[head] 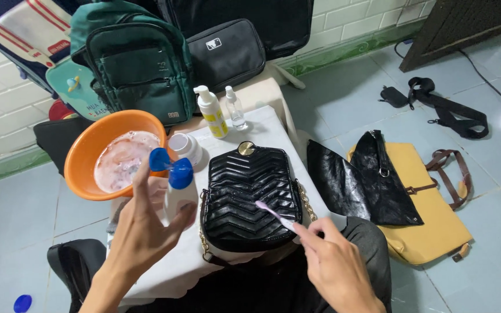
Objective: Cleaning a black quilted leather handbag using specialized cleaning solutions, a toothbrush for scrubbing, and a microfiber cloth for wiping.
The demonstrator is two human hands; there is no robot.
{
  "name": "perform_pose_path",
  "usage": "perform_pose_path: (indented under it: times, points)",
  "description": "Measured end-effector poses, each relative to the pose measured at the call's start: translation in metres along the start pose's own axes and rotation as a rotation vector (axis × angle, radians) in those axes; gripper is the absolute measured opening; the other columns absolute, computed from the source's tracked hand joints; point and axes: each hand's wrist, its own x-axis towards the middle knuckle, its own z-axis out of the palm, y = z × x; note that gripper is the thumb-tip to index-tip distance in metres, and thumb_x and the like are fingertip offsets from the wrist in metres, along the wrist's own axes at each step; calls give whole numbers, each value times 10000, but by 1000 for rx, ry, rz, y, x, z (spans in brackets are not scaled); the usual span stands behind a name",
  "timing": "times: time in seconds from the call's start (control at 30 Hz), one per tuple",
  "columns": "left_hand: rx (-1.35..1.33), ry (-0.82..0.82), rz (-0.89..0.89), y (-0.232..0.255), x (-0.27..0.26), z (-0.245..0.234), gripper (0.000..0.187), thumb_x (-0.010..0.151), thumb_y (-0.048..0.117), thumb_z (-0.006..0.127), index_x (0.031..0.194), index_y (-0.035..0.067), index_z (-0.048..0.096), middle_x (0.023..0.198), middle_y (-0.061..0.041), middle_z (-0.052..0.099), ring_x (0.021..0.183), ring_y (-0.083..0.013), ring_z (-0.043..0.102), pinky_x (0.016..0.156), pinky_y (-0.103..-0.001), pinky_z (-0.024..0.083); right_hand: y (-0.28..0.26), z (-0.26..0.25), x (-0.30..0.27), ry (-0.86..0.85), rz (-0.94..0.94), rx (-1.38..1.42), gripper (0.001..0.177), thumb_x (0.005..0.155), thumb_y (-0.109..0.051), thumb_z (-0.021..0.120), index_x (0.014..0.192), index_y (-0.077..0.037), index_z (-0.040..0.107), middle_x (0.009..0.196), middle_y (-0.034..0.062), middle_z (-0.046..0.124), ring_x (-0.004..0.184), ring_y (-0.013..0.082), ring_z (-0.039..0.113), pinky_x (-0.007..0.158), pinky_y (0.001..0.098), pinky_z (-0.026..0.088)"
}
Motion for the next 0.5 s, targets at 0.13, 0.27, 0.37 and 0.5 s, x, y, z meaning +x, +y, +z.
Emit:
perform_pose_path:
  times: [0.13, 0.27, 0.37, 0.5]
  points:
    - [-12, 1, 34, 7, 5, 1, 1087, 732, 156, 815, 1560, 58, 117, 1117, -220, 739, 919, -346, 778, 635, -448, 632, 8, -2, -1, 7, 120, -14, 343, 840, -125, 663, 1133, -254, 786, 1048, -71, 676, 596, 187, 694, 648, 353, 567]
    - [-60, 104, 262, 10, 24, 8, 1066, 723, 73, 793, 1579, 174, 167, 1421, -335, 586, 1095, -474, 701, 871, -545, 636, 20, 10, -4, 50, 77, 36, 344, 823, -103, 673, 1120, -234, 788, 1023, -68, 691, 624, 168, 700, 642, 327, 563]
    - [-148, 95, 259, 19, 42, 12, 948, 747, 69, 782, 1522, 157, 244, 1253, -239, 647, 969, -365, 730, 777, -469, 630, 25, 16, -4, 60, 91, 13, 320, 850, -172, 659, 1120, -283, 790, 1030, -97, 682, 702, 167, 716, 691, 325, 567]
    - [-152, 69, 285, 36, 79, 35, 853, 775, 42, 794, 1467, 147, 307, 1074, -191, 657, 772, -328, 711, 602, -452, 639, 30, 21, -3, 70, 89, 100, 306, 873, -181, 638, 1126, -259, 792, 986, -84, 695, 729, 141, 726, 698, 300, 575]
